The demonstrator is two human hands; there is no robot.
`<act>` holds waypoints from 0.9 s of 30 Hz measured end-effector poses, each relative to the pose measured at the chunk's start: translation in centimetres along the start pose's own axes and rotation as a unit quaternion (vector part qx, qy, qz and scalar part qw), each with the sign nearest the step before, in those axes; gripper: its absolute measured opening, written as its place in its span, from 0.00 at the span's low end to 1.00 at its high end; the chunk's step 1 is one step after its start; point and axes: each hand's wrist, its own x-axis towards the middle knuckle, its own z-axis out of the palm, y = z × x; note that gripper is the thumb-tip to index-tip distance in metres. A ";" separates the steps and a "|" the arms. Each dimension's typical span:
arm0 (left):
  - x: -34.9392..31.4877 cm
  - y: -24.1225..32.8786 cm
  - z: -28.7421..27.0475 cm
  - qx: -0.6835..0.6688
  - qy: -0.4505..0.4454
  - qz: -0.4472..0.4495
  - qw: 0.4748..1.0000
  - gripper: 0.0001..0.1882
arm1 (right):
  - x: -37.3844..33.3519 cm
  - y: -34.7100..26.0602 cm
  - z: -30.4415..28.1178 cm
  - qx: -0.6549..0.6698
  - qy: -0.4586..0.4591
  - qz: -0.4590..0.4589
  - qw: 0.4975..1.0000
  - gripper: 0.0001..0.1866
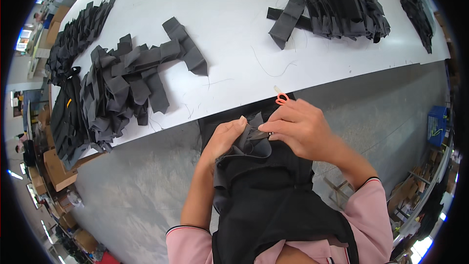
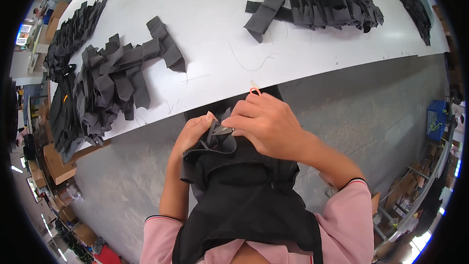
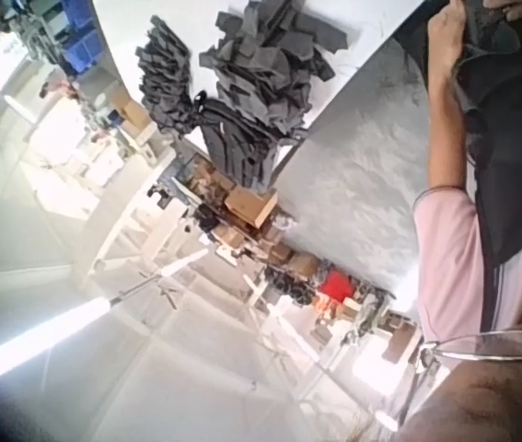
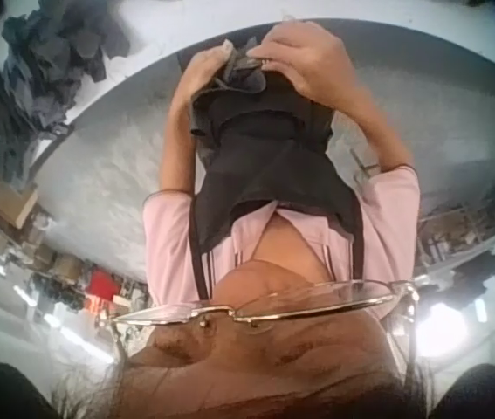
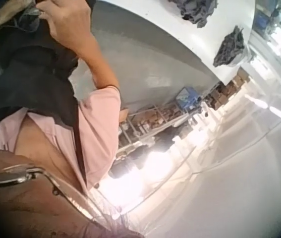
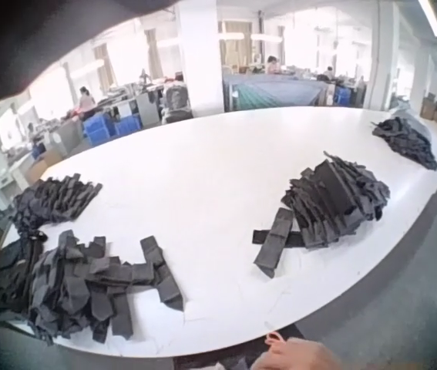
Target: The recorder uses scissors to trim excess threads and shape small pieces of grey fabric on a factory work table.
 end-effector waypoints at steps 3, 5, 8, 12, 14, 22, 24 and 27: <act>0.2 -0.4 -0.6 -0.016 -0.048 -0.009 0.999 0.20 | 0.6 0.4 -0.5 -0.020 -0.038 -0.065 0.997 0.12; 0.4 -0.6 -0.8 0.010 -0.057 -0.011 0.998 0.20 | 1.0 0.7 -0.6 -0.021 -0.065 -0.089 0.994 0.11; 0.4 -1.0 -0.7 0.022 -0.073 -0.013 0.997 0.20 | 1.6 1.1 -0.7 -0.032 -0.101 -0.150 0.983 0.12; 0.1 -0.8 -0.1 -0.010 -0.079 -0.037 0.996 0.20 | 1.9 1.1 -0.4 -0.003 -0.122 -0.167 0.978 0.12; 0.1 -1.0 -0.1 -0.020 -0.090 -0.035 0.995 0.21 | 1.9 1.0 -0.3 0.002 -0.129 -0.172 0.977 0.12; 0.3 -1.4 -0.1 -0.012 -0.123 -0.012 0.992 0.22 | 1.4 1.2 0.1 0.055 -0.147 -0.137 0.978 0.13; 0.1 -0.9 0.3 -0.035 -0.128 -0.028 0.991 0.22 | 1.3 1.2 0.1 0.039 -0.149 -0.147 0.977 0.12; 0.3 -1.5 0.0 -0.068 -0.131 -0.052 0.988 0.21 | 1.2 1.2 0.0 0.022 -0.149 -0.156 0.976 0.11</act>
